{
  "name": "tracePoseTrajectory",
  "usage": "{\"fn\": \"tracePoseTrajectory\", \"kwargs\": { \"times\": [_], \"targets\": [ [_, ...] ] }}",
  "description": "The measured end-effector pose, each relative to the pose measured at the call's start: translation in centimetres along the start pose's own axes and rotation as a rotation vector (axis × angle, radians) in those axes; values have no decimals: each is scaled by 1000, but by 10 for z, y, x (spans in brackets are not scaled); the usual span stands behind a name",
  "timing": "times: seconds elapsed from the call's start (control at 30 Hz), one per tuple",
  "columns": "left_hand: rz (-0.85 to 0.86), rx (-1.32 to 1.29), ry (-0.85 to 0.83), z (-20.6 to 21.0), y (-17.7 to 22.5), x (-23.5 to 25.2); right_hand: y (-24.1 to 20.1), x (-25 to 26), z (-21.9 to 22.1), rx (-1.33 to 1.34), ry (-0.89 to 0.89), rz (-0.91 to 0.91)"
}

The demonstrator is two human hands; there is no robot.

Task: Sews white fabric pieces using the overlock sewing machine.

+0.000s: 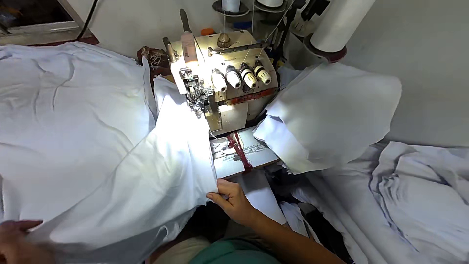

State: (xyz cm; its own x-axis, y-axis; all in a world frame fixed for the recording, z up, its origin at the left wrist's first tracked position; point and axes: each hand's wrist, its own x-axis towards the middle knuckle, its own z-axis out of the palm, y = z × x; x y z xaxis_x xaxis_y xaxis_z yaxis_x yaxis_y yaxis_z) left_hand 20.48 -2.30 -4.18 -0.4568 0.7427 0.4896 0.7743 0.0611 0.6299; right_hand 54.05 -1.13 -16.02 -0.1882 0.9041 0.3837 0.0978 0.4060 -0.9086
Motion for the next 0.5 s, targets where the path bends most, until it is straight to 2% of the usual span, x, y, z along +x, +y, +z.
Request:
{"fn": "tracePoseTrajectory", "kwargs": {
  "times": [0.27,0.37,0.5],
  "targets": [
    [-27,125,-268,47,-53,8,3,-18,5,-41,167,227],
    [-66,85,-223,44,-58,6,-3,-20,4,-17,254,286],
    [-137,29,-175,31,-45,8,-18,-26,3,-100,344,167]
  ]
}}
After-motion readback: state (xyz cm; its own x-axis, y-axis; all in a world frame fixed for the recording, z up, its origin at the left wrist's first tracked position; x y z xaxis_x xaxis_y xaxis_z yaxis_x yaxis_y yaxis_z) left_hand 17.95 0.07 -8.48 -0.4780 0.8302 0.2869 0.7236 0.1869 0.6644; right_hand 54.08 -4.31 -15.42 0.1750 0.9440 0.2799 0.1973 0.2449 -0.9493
